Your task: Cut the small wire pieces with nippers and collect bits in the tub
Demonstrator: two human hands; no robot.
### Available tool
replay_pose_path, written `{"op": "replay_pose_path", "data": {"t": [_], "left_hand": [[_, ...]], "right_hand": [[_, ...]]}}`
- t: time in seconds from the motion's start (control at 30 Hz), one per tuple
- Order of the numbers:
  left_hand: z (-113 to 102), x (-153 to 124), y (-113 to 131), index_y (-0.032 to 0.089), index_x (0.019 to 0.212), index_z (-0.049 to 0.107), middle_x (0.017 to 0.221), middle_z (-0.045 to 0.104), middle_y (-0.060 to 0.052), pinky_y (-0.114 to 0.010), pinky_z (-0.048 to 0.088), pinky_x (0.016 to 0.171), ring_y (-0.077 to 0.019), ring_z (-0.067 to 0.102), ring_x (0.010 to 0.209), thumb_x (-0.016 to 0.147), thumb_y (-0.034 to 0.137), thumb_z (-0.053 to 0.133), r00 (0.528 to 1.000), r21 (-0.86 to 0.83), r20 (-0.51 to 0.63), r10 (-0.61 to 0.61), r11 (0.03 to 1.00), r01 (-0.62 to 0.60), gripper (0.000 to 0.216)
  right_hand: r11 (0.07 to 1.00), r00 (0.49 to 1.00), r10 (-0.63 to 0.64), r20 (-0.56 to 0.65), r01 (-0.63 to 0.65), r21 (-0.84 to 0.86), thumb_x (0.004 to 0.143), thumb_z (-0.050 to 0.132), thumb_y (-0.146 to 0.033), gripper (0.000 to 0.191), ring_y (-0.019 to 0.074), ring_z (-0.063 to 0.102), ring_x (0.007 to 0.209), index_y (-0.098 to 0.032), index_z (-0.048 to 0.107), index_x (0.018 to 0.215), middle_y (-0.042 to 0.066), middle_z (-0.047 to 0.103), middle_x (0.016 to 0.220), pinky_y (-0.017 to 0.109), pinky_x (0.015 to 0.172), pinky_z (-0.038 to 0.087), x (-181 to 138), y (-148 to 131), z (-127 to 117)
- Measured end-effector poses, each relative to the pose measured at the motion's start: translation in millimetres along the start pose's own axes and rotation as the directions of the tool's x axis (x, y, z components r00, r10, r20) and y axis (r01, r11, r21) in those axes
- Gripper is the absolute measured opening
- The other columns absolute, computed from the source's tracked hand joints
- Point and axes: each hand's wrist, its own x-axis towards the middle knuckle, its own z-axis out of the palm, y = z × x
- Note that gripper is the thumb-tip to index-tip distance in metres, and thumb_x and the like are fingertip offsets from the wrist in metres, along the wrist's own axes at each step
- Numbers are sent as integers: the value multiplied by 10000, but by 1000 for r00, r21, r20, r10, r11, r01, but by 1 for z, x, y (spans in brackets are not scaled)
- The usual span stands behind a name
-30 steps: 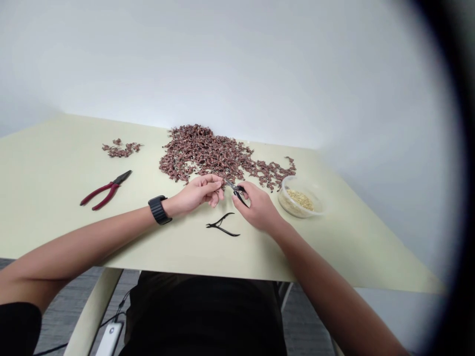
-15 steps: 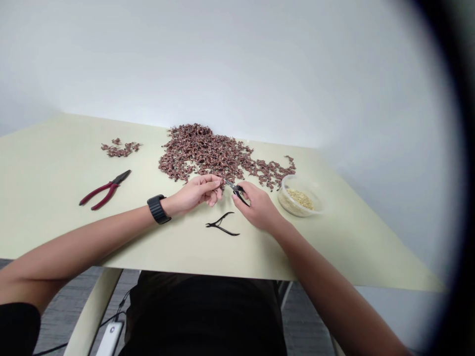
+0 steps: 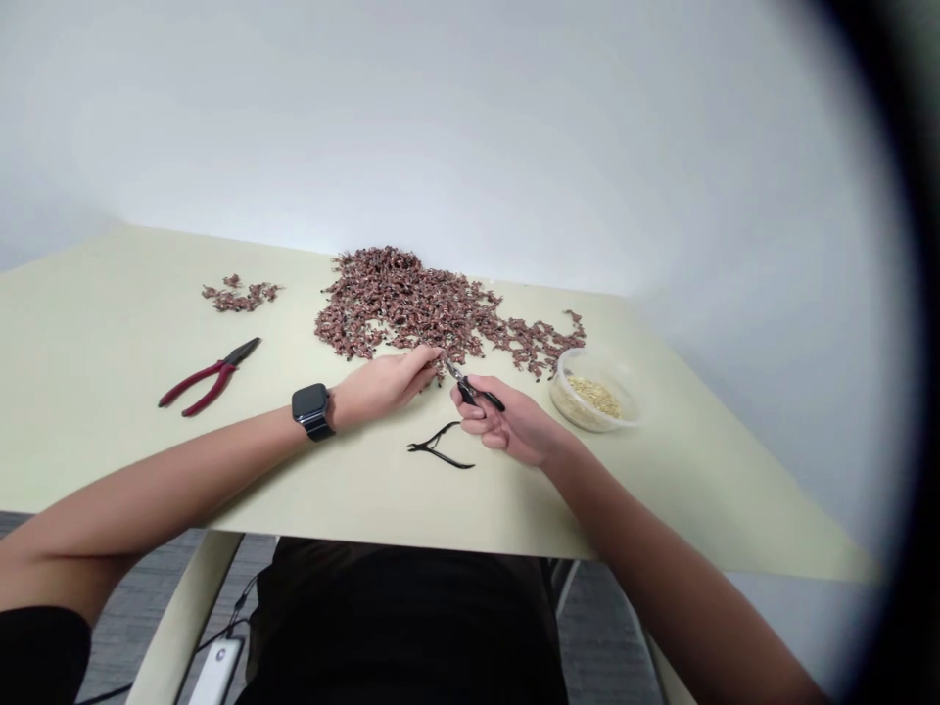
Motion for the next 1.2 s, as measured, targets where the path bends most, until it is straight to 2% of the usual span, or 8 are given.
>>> {"op": "replay_pose_path", "data": {"t": [0.07, 0.13, 0.23, 0.33, 0.5, 0.67, 0.93, 1.2], "left_hand": [[2, 1, -1, 218, 1276, 524, 956, 696, -68, -262, 398, 676, -144, 608, 732, 1018, 388, 478, 1000, -80, -11, -9, 997, 8, 313], [5, 2, 0, 211, 1255, 496, 870, 690, -42, -256, 435, 674, -139, 614, 702, 1013, 412, 493, 998, -336, -4, -64, 940, 59, 314], [10, 6, 2, 196, 1155, 488, 805, 670, -25, -239, 454, 598, -118, 593, 603, 1001, 455, 518, 978, -714, 127, -168, 669, 208, 303], [10, 8, 3, 168, 1032, 536, 833, 666, -38, -212, 455, 567, -85, 565, 577, 976, 448, 578, 944, -854, 264, -197, 407, 323, 289], [6, 8, 8, 131, 924, 591, 800, 650, -36, -176, 442, 543, -52, 518, 547, 965, 395, 616, 927, -897, 324, -190, 250, 365, 268], [5, 7, 12, 124, 917, 605, 783, 654, -34, -169, 426, 520, -50, 519, 536, 969, 378, 615, 924, -902, 339, -175, 219, 372, 259], [5, 7, 11, 127, 897, 606, 781, 655, -30, -169, 402, 505, -48, 516, 540, 957, 394, 630, 920, -900, 352, -175, 209, 384, 275], [6, 7, 10, 145, 991, 571, 798, 650, -26, -173, 389, 515, -51, 515, 548, 967, 424, 611, 939, -888, 301, -163, 311, 339, 283]], "right_hand": [[999, 1000, -10, -10, 10, -33, 923, 540, -603, 416, 85, 144, 574, -193, 536, 993, -28, 302, 755, 204, 446, 82, 1, 0, -3], [965, 981, -140, -135, 105, -242, 930, 545, -586, 397, 86, 207, 578, -193, 547, 984, -22, 348, 760, 206, 462, 154, 4, 4, -7], [686, 831, -489, -265, 179, -705, 947, 561, -516, 332, 104, 360, 637, -184, 567, 960, -8, 446, 767, 236, 562, 299, 9, 11, -14], [379, 721, -672, -172, 134, -916, 966, 550, -445, 273, 130, 444, 690, -184, 583, 1037, 0, 503, 774, 269, 661, 348, 12, 16, -21], [188, 718, -696, -32, 139, -972, 988, 523, -403, 256, 155, 491, 748, -185, 572, 1113, 23, 541, 844, 289, 723, 372, 11, 17, -25], [134, 724, -690, 8, 138, -981, 1003, 510, -401, 257, 170, 500, 782, -189, 571, 1133, 41, 560, 894, 299, 741, 375, 9, 16, -24], [141, 738, -674, 20, 155, -978, 1000, 521, -391, 238, 167, 499, 784, -191, 570, 1118, 38, 566, 903, 295, 734, 367, 8, 14, -26], [248, 763, -646, -34, 167, -954, 1002, 511, -406, 235, 150, 474, 737, -182, 572, 1037, 22, 553, 841, 286, 692, 341, 7, 14, -21]]}}
